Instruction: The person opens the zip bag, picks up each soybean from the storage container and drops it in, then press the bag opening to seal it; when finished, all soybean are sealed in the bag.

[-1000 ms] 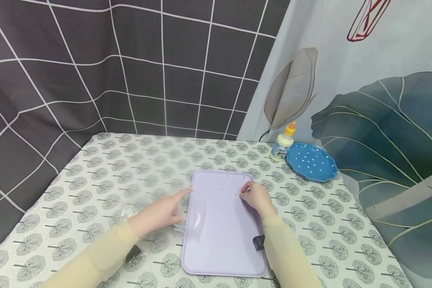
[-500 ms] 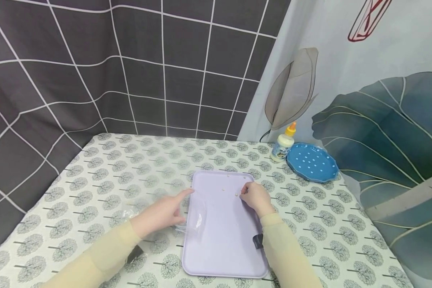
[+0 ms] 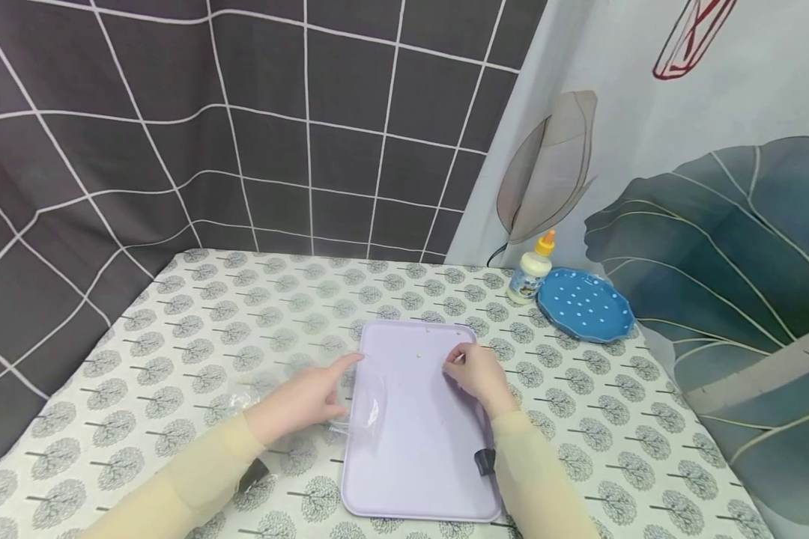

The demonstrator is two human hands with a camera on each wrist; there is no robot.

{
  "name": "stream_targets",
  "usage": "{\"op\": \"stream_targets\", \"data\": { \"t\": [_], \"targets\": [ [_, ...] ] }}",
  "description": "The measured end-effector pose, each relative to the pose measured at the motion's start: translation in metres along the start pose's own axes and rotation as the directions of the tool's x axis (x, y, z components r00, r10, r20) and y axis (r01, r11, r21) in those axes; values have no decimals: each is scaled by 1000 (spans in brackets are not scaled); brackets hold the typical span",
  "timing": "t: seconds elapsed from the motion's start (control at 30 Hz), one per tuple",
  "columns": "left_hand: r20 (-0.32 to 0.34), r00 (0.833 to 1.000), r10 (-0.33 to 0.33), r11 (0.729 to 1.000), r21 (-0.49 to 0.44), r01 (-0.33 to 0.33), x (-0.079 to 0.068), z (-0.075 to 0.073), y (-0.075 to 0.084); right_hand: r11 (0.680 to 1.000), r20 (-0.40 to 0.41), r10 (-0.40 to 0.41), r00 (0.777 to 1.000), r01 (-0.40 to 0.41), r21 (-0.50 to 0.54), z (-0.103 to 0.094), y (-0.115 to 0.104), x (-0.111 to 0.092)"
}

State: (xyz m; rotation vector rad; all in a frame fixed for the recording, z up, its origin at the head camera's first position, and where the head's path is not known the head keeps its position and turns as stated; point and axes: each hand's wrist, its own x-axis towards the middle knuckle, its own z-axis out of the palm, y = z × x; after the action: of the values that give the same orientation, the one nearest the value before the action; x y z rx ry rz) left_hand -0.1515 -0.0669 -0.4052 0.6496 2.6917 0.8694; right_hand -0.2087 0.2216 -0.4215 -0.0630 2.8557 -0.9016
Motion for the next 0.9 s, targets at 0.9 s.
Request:
{"op": "stream_targets", "data": {
  "t": [0.9],
  "targets": [
    [-22, 1000, 20, 1000, 24, -19, 1, -1, -1, 913, -11, -381, 925, 378, 156, 30, -66, -36]
  ]
}}
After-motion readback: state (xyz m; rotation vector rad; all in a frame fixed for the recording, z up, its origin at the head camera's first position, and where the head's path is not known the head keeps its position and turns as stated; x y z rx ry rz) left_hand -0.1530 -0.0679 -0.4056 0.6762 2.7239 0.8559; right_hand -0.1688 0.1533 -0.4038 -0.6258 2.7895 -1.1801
